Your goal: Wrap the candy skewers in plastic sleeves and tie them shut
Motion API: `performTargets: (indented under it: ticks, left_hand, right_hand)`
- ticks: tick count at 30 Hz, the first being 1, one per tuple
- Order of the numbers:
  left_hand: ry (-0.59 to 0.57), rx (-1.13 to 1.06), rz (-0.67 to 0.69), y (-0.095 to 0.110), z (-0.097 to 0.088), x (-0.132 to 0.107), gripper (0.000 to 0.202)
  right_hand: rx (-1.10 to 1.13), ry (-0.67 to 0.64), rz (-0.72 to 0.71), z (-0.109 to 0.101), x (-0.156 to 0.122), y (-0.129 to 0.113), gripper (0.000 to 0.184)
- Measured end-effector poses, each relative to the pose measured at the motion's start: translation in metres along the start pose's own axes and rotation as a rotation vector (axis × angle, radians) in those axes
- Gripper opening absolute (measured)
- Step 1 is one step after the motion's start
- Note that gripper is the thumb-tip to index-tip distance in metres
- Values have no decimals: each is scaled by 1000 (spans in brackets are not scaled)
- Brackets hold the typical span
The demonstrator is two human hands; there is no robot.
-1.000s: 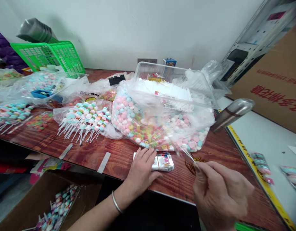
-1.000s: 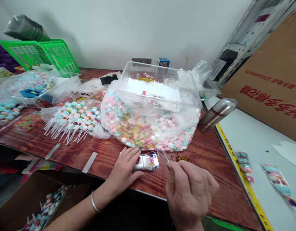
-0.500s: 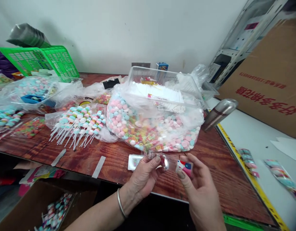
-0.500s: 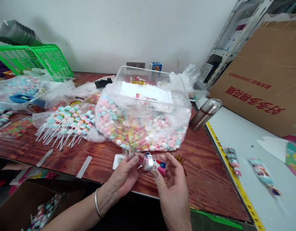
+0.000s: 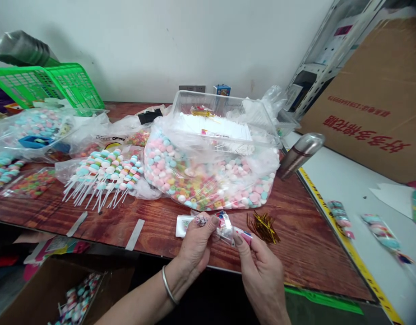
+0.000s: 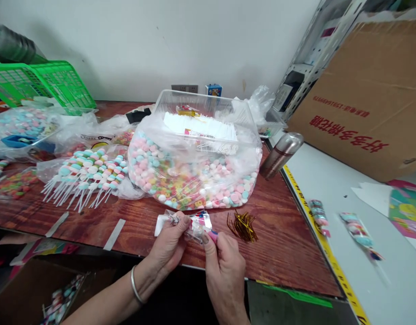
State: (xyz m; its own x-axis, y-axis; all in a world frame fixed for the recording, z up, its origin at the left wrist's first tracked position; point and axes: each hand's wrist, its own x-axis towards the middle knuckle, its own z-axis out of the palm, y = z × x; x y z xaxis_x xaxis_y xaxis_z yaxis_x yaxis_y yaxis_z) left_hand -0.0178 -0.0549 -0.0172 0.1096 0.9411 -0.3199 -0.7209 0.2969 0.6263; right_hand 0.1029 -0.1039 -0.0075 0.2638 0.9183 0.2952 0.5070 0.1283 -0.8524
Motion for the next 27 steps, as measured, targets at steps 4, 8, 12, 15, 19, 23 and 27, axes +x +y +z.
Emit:
performTargets:
  ticks: [4, 8, 12, 15, 19, 23, 27]
  left_hand:
    - [52, -156, -91, -3, -3, 3, 44]
    - [97, -231, -80, 0, -4, 3, 43]
    - [126, -228, -72, 0, -3, 3, 42]
    - [127, -202, -41, -1, -4, 4, 43]
    - [166, -177, 5, -1, -7, 6, 45]
    - [155, -146, 14, -3, -9, 7, 45]
    - [98, -59, 66, -4, -9, 4, 42]
  right_hand:
    - [-67, 33, -137, -7, -2, -3, 40]
    - [-82, 136, -209, -14, -3, -12, 31]
    - [-85, 118, -304, -8, -3, -19, 27]
    - [-82, 102, -311, -2, -2, -18, 26]
    - [-104, 134, -322, -1, -1, -17, 23]
    - [-116, 106, -311, 2, 0, -14, 23]
    - [8, 8, -203, 9, 2, -10, 14]
